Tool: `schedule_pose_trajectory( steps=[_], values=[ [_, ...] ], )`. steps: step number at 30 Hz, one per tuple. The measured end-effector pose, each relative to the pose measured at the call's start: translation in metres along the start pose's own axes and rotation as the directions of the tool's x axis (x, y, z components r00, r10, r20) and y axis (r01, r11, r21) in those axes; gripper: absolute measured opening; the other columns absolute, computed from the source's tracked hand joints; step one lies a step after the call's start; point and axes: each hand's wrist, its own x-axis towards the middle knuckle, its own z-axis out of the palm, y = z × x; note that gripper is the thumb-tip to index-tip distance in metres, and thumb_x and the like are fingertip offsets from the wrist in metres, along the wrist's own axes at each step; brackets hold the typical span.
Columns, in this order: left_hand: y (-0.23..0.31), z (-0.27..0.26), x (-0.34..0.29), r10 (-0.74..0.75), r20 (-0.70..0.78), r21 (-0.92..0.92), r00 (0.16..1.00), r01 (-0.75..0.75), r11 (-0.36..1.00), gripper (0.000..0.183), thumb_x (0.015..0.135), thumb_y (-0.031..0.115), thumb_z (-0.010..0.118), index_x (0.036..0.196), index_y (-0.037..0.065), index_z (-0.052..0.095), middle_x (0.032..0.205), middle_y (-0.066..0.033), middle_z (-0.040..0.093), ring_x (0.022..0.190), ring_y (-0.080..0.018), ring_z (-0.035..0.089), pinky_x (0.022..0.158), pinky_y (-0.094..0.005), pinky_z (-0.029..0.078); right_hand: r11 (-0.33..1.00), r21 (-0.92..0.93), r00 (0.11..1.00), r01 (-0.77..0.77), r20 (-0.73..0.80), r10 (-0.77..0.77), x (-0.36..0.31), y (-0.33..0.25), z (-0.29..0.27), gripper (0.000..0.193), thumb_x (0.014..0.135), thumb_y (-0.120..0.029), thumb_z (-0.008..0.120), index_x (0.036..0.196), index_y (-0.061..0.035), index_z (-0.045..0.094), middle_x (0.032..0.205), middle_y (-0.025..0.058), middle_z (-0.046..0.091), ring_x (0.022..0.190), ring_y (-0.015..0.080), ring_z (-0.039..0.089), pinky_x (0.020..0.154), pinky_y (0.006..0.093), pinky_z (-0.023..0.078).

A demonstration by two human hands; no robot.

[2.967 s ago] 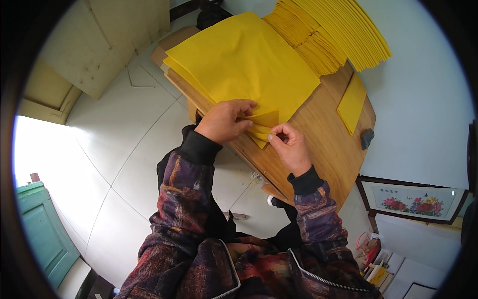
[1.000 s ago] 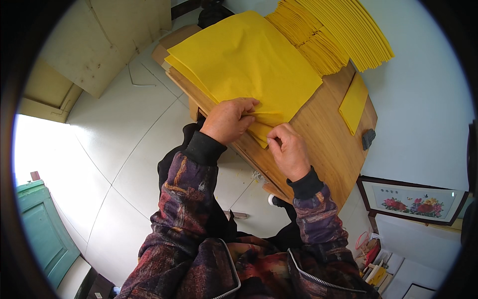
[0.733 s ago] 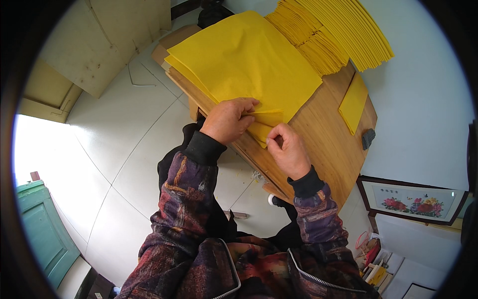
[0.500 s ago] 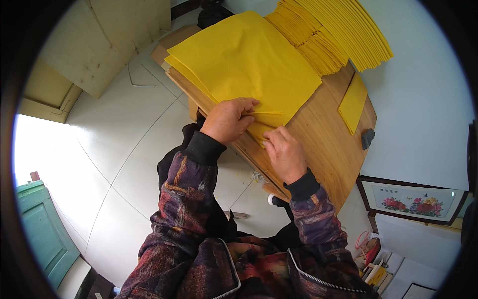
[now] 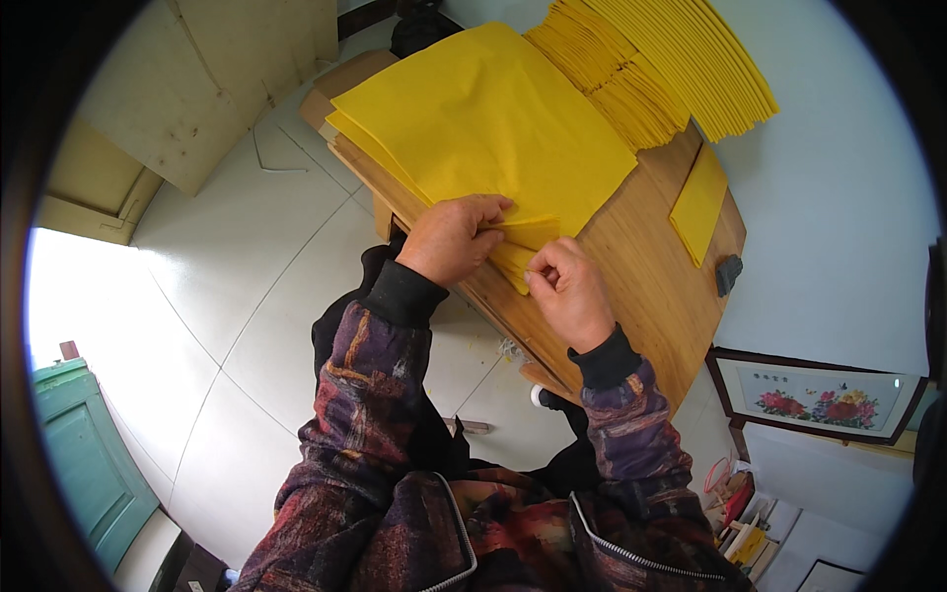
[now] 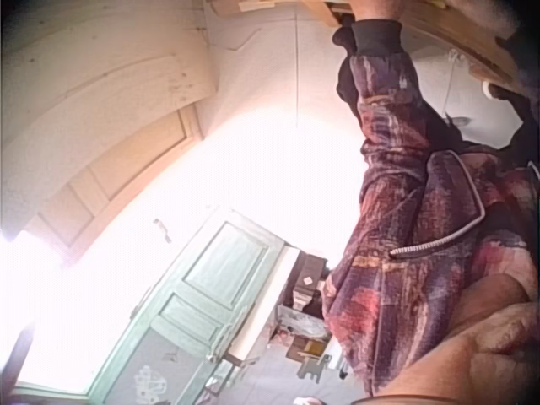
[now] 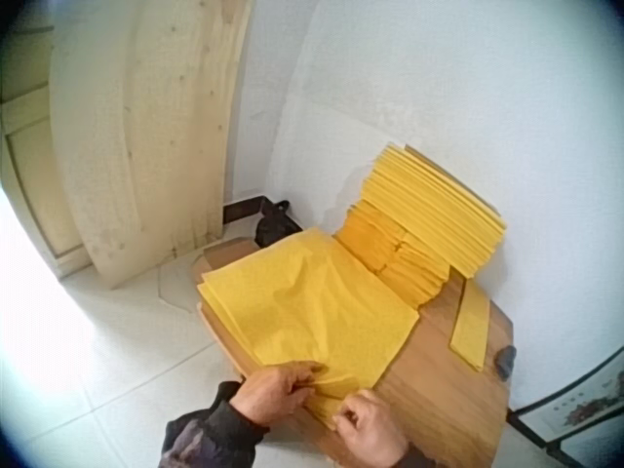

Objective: The person folds yellow paper sheets on a wooden table, aligning edges and pressing creases. They stack the folded sheets and roll one into a tight cylinder.

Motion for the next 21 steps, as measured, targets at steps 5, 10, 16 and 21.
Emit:
schedule_pose_trajectory(
  steps=[5,10,16,21],
  values=[
    [0.0008,0.0001,-0.0002,-0.013,-0.001,-0.017,1.0,0.013,1.0,0.017,0.08,0.001,0.062,0.096,-0.005,0.062,0.117,-0.0135,0.065,0.09,-0.0257,0.065,0.079,-0.0308,0.051,0.99,0.131,0.998,-0.061,0.033,0.057,0.0023,0.0021,-0.0021,0.01,0.081,-0.005,0.064,0.077,-0.0008,0.055,0.079,0.0114,0.053,0.065,0.0241,0.055,0.058,0.0331,0.044],
    [0.0011,0.0001,-0.0004,-0.007,0.001,-0.012,1.0,0.007,1.0,0.019,0.08,0.001,0.063,0.098,-0.005,0.062,0.117,-0.0133,0.065,0.09,-0.025,0.065,0.08,-0.0306,0.05,0.984,0.162,0.997,-0.079,0.026,0.076,0.0033,0.0021,-0.0041,0.012,0.085,-0.008,0.062,0.078,-0.0006,0.055,0.077,0.0111,0.053,0.064,0.0221,0.053,0.058,0.032,0.043],
    [0.0007,-0.0031,-0.0021,-0.032,0.059,-0.028,0.998,0.034,0.999,0.022,0.079,0.002,0.066,0.1,-0.004,0.062,0.118,-0.0131,0.064,0.09,-0.0237,0.065,0.08,-0.0302,0.05,1.0,0.018,0.99,0.02,-0.137,-0.017,0.0062,0.0008,0.0001,0.011,0.086,-0.008,0.063,0.081,-0.0015,0.056,0.078,0.0123,0.054,0.066,0.0259,0.056,0.058,0.0361,0.045],
    [0.0003,0.0002,-0.0025,0.099,-0.024,0.084,0.995,-0.097,0.992,0.02,0.081,0.002,0.065,0.099,-0.005,0.062,0.114,-0.0122,0.066,0.085,-0.0215,0.065,0.078,-0.031,0.051,0.993,-0.036,0.955,0.113,-0.273,-0.118,0.0059,0.0009,0.0003,0.011,0.083,-0.008,0.066,0.083,-0.0033,0.056,0.08,0.0112,0.056,0.069,0.0294,0.058,0.059,0.0384,0.047]
  ],
)
